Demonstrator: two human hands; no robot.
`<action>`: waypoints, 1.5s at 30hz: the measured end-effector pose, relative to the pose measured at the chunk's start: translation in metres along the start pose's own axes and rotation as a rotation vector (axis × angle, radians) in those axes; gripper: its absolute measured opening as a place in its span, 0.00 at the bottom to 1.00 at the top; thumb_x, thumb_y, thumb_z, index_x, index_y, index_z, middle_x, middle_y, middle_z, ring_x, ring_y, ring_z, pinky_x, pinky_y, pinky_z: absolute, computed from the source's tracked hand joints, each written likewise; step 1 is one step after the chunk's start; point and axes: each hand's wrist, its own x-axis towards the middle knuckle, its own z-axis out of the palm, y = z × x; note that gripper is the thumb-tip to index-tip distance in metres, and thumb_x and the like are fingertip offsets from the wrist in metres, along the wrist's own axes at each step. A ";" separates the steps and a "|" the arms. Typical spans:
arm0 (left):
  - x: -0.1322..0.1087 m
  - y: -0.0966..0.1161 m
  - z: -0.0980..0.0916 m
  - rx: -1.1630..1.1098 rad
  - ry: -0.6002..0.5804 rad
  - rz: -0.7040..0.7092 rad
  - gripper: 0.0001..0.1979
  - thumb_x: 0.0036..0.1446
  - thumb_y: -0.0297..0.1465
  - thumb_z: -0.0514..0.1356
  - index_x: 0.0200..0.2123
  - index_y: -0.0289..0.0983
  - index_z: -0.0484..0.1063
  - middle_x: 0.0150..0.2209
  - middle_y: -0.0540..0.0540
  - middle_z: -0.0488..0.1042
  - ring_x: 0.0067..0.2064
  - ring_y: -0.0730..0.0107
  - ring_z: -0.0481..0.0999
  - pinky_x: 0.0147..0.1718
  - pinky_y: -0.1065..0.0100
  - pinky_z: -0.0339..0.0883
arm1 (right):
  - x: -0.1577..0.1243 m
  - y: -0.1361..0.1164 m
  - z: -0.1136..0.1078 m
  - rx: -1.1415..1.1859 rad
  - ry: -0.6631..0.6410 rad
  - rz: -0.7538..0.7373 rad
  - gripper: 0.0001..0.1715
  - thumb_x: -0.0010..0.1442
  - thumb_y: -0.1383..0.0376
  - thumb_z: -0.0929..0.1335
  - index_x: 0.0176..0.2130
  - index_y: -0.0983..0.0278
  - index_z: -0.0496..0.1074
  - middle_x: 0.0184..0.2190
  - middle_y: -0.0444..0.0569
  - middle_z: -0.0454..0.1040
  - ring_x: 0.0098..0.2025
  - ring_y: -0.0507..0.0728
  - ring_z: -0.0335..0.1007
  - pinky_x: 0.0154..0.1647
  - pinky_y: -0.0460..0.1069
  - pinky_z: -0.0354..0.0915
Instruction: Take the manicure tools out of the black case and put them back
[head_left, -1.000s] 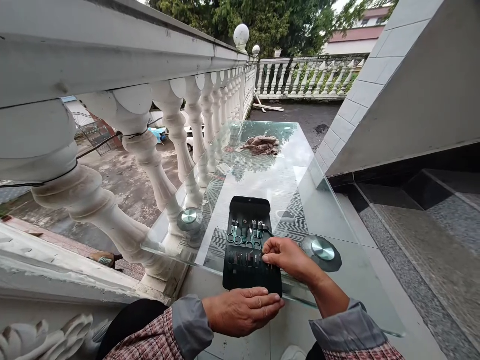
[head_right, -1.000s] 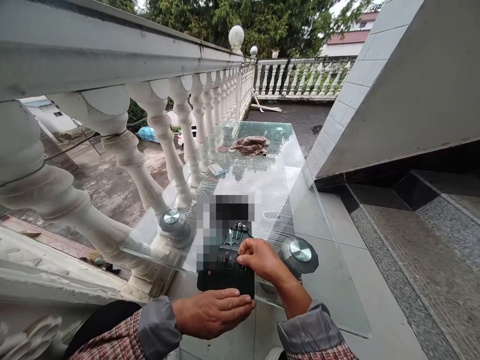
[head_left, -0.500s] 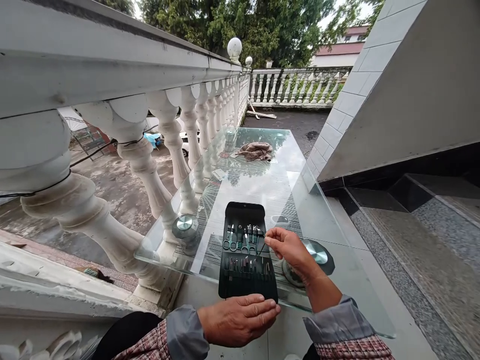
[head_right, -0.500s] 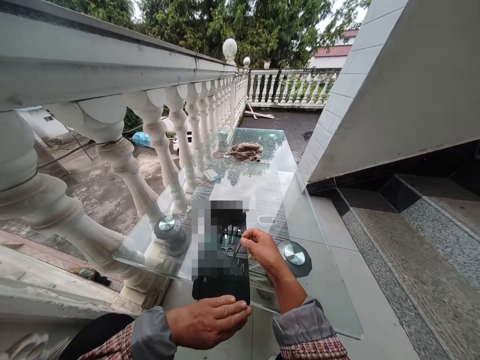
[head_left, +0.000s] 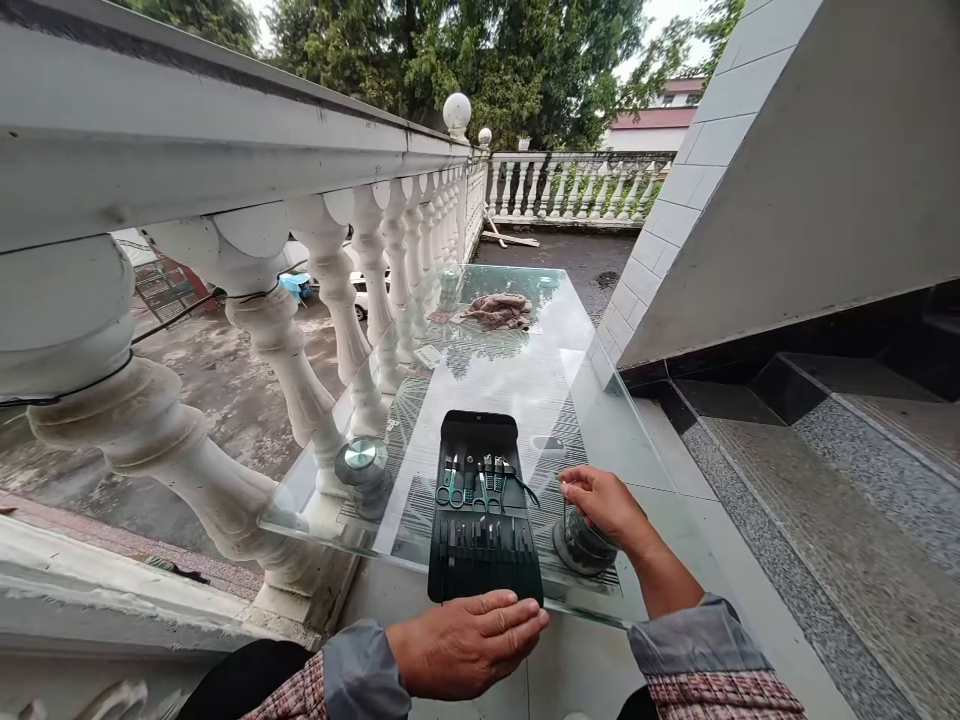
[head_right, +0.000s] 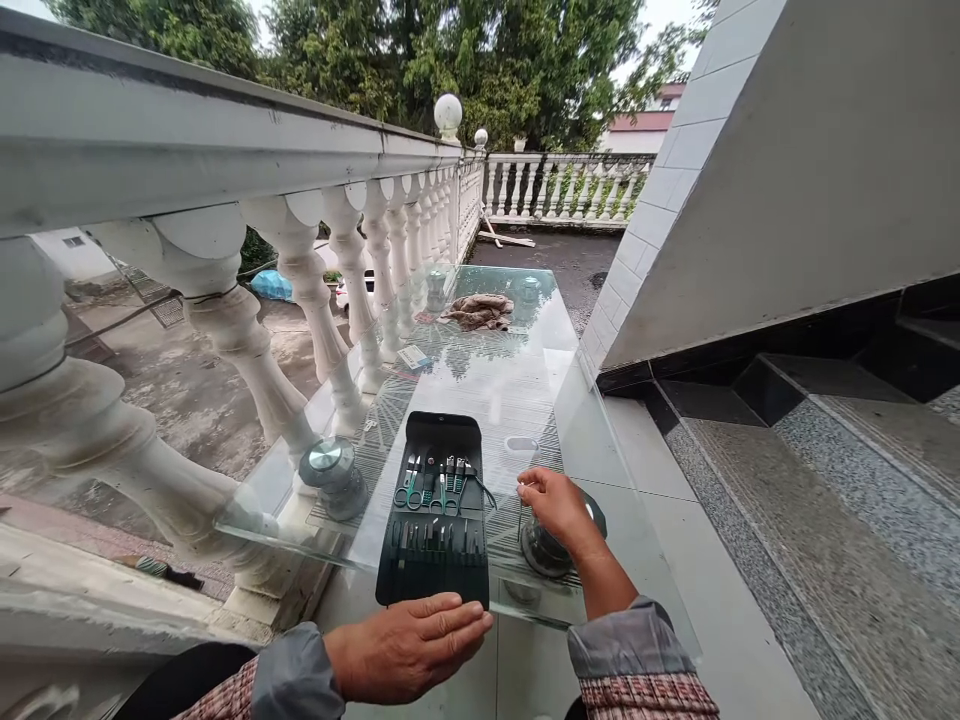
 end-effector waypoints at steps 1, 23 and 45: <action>0.000 0.000 0.000 -0.002 -0.006 0.001 0.19 0.65 0.27 0.44 0.58 0.27 0.58 0.63 0.43 0.52 0.63 0.66 0.50 0.62 0.65 0.47 | -0.001 -0.001 0.000 -0.077 0.026 -0.022 0.12 0.46 0.63 0.65 0.33 0.64 0.71 0.21 0.43 0.71 0.21 0.52 0.64 0.22 0.47 0.59; 0.000 -0.001 0.001 0.023 0.011 0.022 0.18 0.65 0.26 0.46 0.56 0.28 0.61 0.62 0.43 0.53 0.63 0.67 0.51 0.62 0.66 0.47 | -0.042 -0.045 0.043 -0.016 -0.272 -0.192 0.02 0.43 0.68 0.67 0.24 0.64 0.69 0.20 0.41 0.68 0.25 0.50 0.61 0.26 0.45 0.55; -0.002 -0.001 0.001 0.021 -0.014 0.029 0.18 0.64 0.27 0.48 0.56 0.27 0.60 0.63 0.41 0.51 0.63 0.66 0.52 0.61 0.66 0.50 | 0.001 0.000 -0.005 0.185 0.176 -0.140 0.11 0.38 0.60 0.69 0.26 0.63 0.70 0.24 0.47 0.73 0.30 0.56 0.69 0.34 0.50 0.64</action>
